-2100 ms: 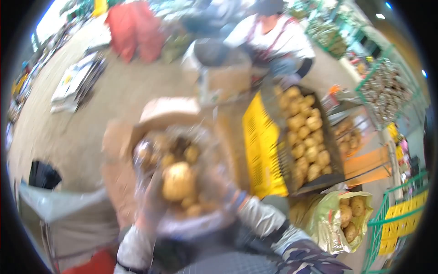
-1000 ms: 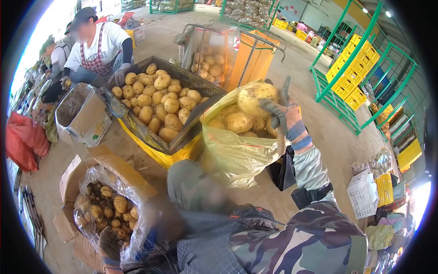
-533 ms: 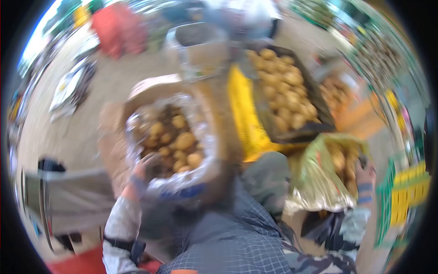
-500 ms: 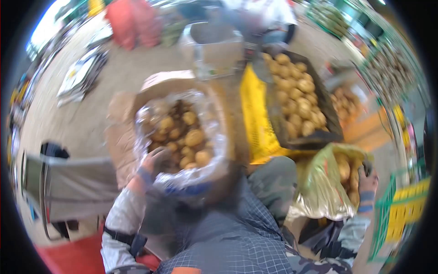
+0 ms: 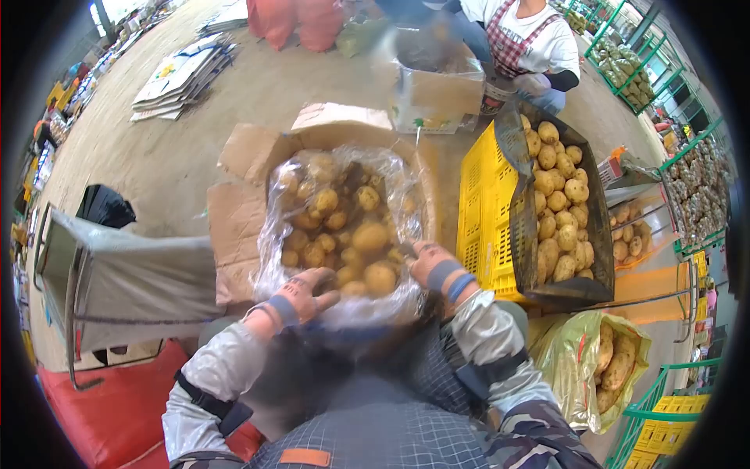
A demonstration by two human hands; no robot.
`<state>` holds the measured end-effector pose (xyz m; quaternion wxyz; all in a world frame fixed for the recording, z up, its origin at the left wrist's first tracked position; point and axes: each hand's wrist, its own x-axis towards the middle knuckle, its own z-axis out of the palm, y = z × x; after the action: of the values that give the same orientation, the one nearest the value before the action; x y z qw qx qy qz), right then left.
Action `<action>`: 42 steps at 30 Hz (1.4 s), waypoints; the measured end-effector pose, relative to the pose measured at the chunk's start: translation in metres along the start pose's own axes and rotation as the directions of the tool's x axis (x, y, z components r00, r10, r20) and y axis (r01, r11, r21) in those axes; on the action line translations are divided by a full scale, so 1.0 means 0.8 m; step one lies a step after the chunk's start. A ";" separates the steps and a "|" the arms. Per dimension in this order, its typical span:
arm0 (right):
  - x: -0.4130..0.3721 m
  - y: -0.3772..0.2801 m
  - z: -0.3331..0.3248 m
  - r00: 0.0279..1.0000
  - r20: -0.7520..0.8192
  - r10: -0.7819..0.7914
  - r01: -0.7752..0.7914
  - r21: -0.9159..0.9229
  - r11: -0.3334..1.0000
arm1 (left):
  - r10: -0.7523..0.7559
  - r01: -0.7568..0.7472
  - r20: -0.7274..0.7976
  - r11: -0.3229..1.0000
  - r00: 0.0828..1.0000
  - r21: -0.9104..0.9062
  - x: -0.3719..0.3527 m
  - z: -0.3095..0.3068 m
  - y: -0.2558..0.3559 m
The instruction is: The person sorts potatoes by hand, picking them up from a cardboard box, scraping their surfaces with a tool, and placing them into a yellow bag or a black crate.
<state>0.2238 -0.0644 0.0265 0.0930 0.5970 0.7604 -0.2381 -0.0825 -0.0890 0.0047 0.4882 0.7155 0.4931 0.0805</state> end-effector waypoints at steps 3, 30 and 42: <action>0.033 -0.008 0.006 0.997 0.007 0.072 -0.071 -0.034 0.997 | -0.121 0.134 -0.100 0.981 0.988 0.142 0.064 0.010 -0.052; 0.048 -0.016 -0.043 0.984 -0.129 0.122 0.000 0.687 0.727 | 0.060 -0.100 -0.082 0.420 0.995 -0.902 0.107 -0.020 0.064; 0.054 -0.050 -0.011 0.970 -0.243 -0.028 0.188 0.669 0.719 | 0.114 -0.298 -0.310 0.696 0.944 -0.653 0.102 -0.016 0.011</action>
<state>0.1756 -0.0302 0.0257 -0.2314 0.5654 0.6571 -0.4415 -0.0439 -0.0174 -0.0115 0.6426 0.5164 0.3996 0.4009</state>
